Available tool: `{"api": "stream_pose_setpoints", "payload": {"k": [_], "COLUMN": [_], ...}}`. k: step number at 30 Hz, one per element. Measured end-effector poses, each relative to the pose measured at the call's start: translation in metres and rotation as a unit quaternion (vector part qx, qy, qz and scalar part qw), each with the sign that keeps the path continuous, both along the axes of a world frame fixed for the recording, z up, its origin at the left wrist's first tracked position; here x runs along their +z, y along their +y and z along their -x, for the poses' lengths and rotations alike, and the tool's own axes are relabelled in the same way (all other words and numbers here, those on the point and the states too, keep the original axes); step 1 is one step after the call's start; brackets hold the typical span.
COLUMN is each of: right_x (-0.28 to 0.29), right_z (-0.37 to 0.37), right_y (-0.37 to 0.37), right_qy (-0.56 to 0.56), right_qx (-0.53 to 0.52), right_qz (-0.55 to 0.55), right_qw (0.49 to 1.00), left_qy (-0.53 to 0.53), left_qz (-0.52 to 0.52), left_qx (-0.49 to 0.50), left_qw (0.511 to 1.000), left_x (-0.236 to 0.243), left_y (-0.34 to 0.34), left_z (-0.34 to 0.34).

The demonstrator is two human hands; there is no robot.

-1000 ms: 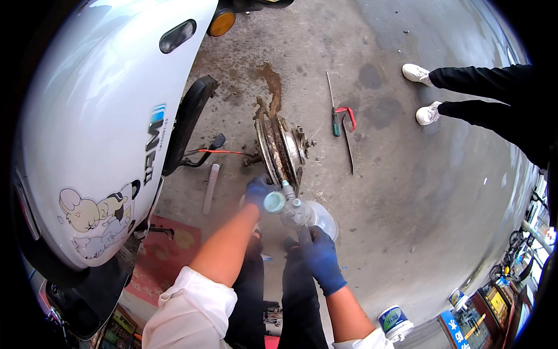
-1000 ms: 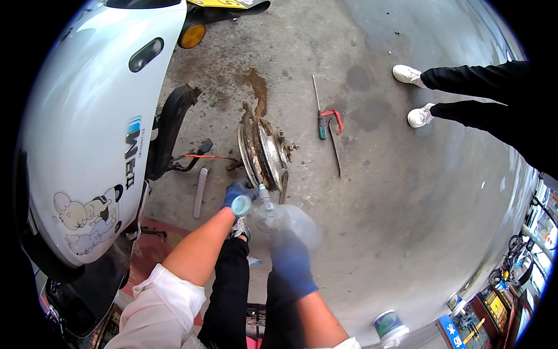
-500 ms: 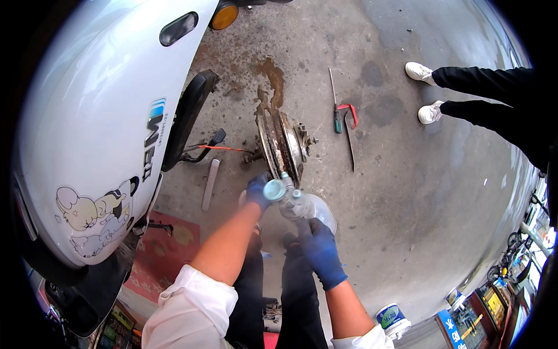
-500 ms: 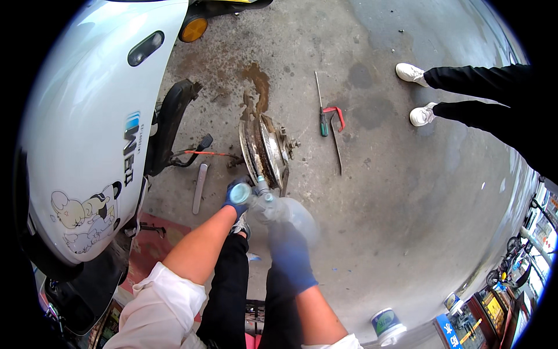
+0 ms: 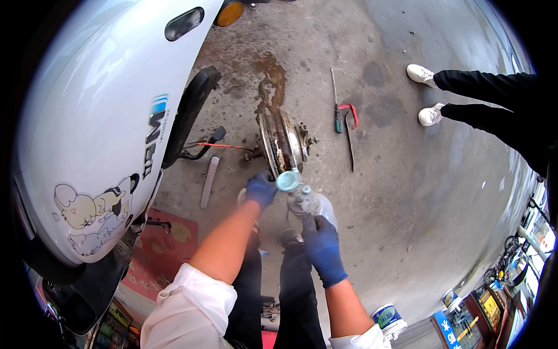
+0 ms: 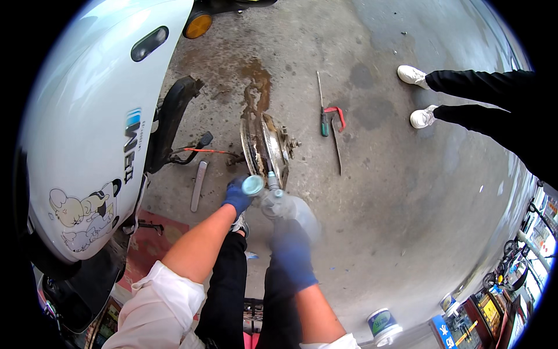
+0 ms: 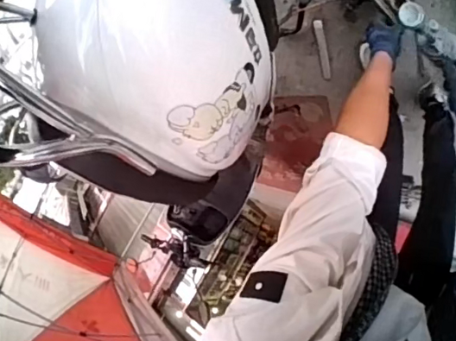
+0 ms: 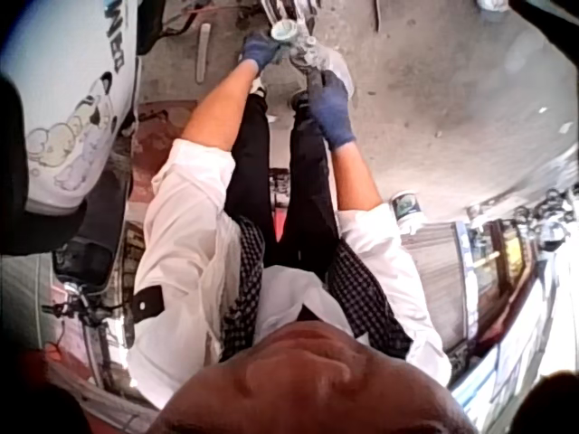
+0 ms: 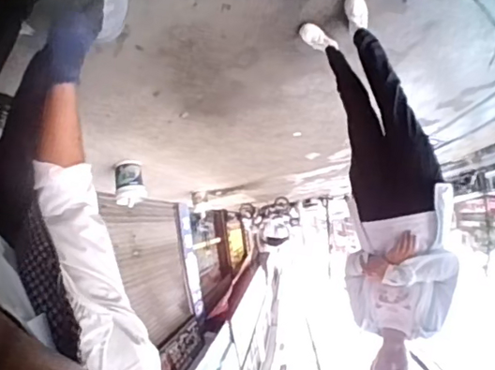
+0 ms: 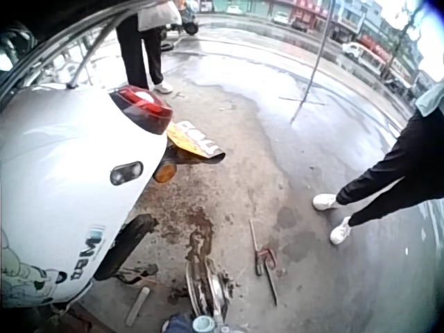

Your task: The person removes a scooter tire using a tire lever and then cleans the brake assembly with a spray bottle. The tire is detached from the rim, and the brake components are sprayed with liquid to remove dirt.

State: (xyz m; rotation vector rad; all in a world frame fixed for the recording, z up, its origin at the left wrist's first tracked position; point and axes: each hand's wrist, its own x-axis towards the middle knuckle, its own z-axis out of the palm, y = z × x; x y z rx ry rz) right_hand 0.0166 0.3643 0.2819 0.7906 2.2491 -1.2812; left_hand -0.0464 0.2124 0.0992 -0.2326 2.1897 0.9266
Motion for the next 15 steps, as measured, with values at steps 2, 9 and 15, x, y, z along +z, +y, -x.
{"api": "stream_pose_setpoints", "payload": {"k": [2,9,15], "right_x": [0.002,0.0,0.007], "right_z": [0.005,0.009,0.01], "right_y": [0.001,0.001,0.004], "right_qy": [-0.036,-0.007,-0.021], "right_qx": [-0.014,0.002,0.008], "right_qz": [0.01,-0.003,0.02], "right_qw": [0.999,1.0,1.0], "left_qy": [0.012,0.04,0.042], "left_qz": [0.003,0.017,0.024], "left_qx": [-0.021,-0.033,-0.103], "left_qw": [1.0,0.999,0.993], "left_x": [0.001,-0.005,-0.014], "left_y": [-0.001,-0.001,-0.008], "left_z": [0.0,-0.008,-0.013]}}
